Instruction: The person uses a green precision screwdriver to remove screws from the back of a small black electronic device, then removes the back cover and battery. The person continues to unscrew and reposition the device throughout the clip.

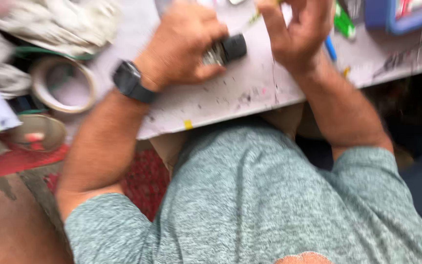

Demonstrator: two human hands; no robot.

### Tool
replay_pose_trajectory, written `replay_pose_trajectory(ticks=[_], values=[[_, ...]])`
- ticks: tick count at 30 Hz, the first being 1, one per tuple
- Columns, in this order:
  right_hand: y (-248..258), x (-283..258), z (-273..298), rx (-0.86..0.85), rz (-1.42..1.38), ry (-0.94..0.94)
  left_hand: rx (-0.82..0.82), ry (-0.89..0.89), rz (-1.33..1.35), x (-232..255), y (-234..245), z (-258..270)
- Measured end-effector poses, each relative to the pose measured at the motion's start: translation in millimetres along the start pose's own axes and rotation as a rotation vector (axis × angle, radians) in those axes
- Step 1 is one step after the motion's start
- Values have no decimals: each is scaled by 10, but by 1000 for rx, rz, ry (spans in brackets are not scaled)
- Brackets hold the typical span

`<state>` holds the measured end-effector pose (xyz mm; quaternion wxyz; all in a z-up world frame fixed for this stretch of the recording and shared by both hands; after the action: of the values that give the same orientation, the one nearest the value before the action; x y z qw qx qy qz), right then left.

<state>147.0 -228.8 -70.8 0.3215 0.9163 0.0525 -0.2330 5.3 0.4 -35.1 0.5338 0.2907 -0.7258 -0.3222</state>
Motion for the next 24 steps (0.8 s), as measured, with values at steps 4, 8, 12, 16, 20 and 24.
replay_pose_trajectory(ticks=[4, 8, 12, 16, 20, 24], values=[[24, -215, -222, 4, -352, -4, -4, 39, 10, 160, 121, -26], [9, -178, -241, -56, -345, 59, -58, 106, 3, 182, 118, -17], [47, -247, -298, -134, -347, 141, -75, 123, 18, 179, 110, -5], [123, -396, -482, -246, -301, 241, -56, 107, 24, 175, 107, 1], [184, -457, -642, -353, -303, 264, -51, 92, 19, 146, 74, 7], [175, -432, -715, -329, -281, 349, -59, 120, -13, 135, -5, 18]])
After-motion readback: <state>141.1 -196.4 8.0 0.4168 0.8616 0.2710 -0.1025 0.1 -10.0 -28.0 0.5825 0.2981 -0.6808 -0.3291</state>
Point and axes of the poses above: each hand's wrist, its own z-axis away from the middle knuckle, its own y-axis out of the back of the hand, x = y × z, the point moved 1 cm from there along -z, towards the middle knuckle, and after that the axes turned 8 degrees about y, right-handed, at the moved point
